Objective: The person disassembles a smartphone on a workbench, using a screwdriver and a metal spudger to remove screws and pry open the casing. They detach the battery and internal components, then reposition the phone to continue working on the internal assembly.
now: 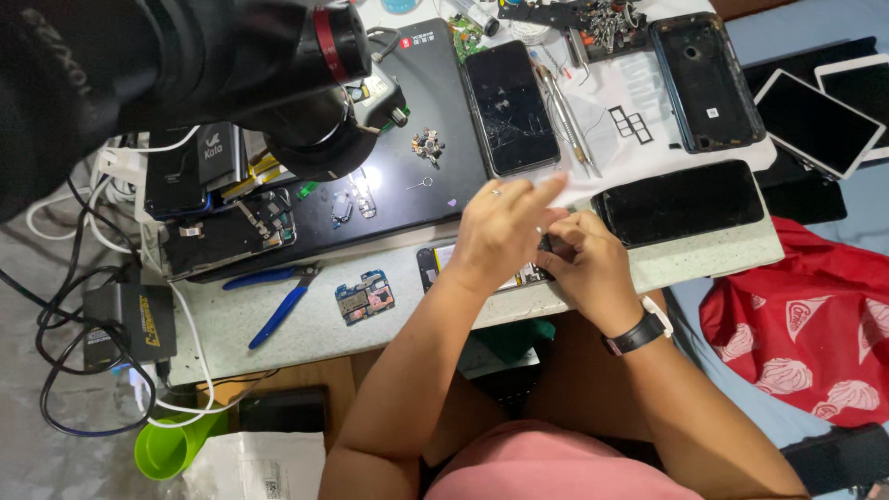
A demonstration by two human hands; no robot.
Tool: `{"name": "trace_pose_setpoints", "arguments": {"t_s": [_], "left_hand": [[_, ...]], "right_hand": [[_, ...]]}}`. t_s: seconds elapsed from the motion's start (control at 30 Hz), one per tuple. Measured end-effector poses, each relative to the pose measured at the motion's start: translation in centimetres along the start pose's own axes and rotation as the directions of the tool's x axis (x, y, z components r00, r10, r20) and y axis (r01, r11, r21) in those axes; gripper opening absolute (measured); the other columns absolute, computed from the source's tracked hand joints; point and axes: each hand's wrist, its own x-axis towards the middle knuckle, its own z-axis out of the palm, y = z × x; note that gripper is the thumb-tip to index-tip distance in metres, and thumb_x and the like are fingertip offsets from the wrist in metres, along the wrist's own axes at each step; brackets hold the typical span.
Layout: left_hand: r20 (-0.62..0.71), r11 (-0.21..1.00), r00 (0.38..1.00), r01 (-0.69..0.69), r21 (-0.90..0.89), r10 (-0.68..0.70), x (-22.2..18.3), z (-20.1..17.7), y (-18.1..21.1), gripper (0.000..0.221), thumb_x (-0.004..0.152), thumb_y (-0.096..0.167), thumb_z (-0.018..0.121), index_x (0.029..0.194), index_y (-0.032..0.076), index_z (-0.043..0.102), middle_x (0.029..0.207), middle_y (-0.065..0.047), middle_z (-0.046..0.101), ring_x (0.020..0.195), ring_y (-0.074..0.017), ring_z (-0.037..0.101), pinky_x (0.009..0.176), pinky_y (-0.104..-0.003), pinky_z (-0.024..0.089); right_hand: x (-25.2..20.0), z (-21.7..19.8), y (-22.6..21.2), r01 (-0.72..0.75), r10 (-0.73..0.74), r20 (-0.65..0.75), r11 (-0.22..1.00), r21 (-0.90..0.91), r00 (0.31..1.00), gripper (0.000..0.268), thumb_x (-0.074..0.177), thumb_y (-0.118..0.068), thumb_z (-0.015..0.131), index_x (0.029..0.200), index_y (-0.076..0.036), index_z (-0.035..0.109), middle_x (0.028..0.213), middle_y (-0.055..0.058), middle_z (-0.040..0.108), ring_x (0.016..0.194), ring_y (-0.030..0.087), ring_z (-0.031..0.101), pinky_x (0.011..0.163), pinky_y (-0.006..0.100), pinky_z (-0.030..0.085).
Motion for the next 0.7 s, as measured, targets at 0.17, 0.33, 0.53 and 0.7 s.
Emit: {"name": "trace_pose_setpoints", "arguments": {"t_s": [0.17, 0.33, 0.53, 0.7], "left_hand": [[-0.001, 0.976, 1.0, -0.005, -0.217, 0.005, 0.1, -0.5, 0.0, 0.059, 0.083, -0.007, 0.069, 0.138, 0.009, 0.057, 0.114, -0.008, 0.068, 0.103, -0.0268, 0.065, 0.092, -0.037, 0.054], [-0.031, 0.992, 0.999, -0.01, -0.124, 0.006, 0.1, -0.8, 0.6, 0.05, 0.084, -0.001, 0.078, 0.129, 0.007, 0.059, 0.105, -0.011, 0.063, 0.099, -0.0324, 0.063, 0.088, -0.044, 0.051], [0.017, 0.987, 0.998, 0.057, -0.15, -0.055, 0.5, -1.2, 1.2, 0.046, 0.085, -0.003, 0.079, 0.127, 0.007, 0.064, 0.101, -0.01, 0.062, 0.095, -0.0312, 0.064, 0.083, -0.042, 0.053], [0.018, 0.949, 1.0, -0.002, -0.315, 0.008, 1.1, -1.8, 1.3, 0.053, 0.071, -0.014, 0.058, 0.122, -0.001, 0.057, 0.118, -0.016, 0.064, 0.11, -0.0387, 0.061, 0.086, -0.039, 0.058]], "right_hand": [[0.2, 0.0, 0.1, -0.03, 0.03, -0.007, 1.0, -0.004, 1.0, 0.038, 0.072, -0.009, 0.088, 0.107, -0.003, 0.074, 0.093, 0.006, 0.067, 0.067, 0.017, 0.064, 0.065, 0.03, 0.053], [0.0, 0.1, 0.3, -0.011, 0.011, -0.009, 0.999, -0.036, 1.0, 0.031, 0.074, -0.006, 0.087, 0.101, -0.003, 0.074, 0.092, 0.008, 0.065, 0.068, 0.019, 0.064, 0.065, 0.03, 0.053], [-0.3, 0.1, 0.4, -0.042, 0.042, 0.005, 0.998, 0.047, 0.999, 0.033, 0.075, -0.003, 0.086, 0.105, -0.003, 0.073, 0.094, 0.007, 0.066, 0.072, 0.016, 0.066, 0.065, 0.028, 0.055], [0.0, 0.1, 0.4, -0.025, 0.026, -0.019, 0.996, 0.084, 0.999, 0.038, 0.075, -0.008, 0.087, 0.11, -0.003, 0.074, 0.097, 0.006, 0.067, 0.07, 0.014, 0.067, 0.065, 0.027, 0.055]]}}
